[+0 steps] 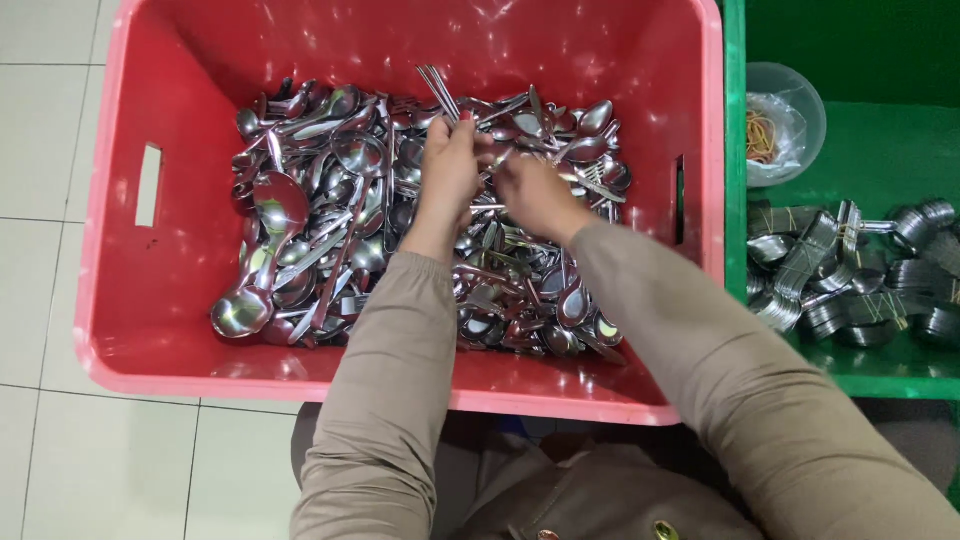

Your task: Sort and stack stainless steel spoons from a large red bin into organized stacks.

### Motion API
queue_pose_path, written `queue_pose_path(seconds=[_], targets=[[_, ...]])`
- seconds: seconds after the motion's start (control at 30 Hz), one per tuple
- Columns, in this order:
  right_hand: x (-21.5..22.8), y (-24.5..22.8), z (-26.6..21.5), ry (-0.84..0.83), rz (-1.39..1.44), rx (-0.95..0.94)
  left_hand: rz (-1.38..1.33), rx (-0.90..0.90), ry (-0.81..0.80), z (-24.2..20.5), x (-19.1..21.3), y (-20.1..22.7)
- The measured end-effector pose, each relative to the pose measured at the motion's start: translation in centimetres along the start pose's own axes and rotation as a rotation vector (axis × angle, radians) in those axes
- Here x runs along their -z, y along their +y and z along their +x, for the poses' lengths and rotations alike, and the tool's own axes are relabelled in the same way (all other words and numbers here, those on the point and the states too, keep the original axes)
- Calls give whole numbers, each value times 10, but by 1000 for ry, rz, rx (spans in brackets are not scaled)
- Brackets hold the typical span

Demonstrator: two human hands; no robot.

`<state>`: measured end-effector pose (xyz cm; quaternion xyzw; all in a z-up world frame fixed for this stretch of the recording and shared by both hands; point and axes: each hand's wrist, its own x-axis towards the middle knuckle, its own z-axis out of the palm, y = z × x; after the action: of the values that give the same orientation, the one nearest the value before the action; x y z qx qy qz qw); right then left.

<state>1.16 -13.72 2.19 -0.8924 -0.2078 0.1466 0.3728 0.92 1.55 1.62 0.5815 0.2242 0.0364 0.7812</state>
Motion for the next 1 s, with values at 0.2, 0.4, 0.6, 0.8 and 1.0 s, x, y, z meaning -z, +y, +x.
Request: queue_pose_path(seconds=[0.2, 0.4, 0.6, 0.8, 1.0], targets=[[-37, 12, -27, -278, -284, 131, 50, 53, -59, -14, -13, 9], [-66, 59, -16, -228, -521, 260, 39, 77, -61, -16, -15, 13], [-56, 45, -6, -182, -562, 253, 58, 79, -66, -10, -13, 6], [17, -4, 9, -45, -249, 196, -36, -11, -11, -7, -10, 8], [81, 17, 33, 172, 351, 225, 20, -47, -4, -3, -10, 6]])
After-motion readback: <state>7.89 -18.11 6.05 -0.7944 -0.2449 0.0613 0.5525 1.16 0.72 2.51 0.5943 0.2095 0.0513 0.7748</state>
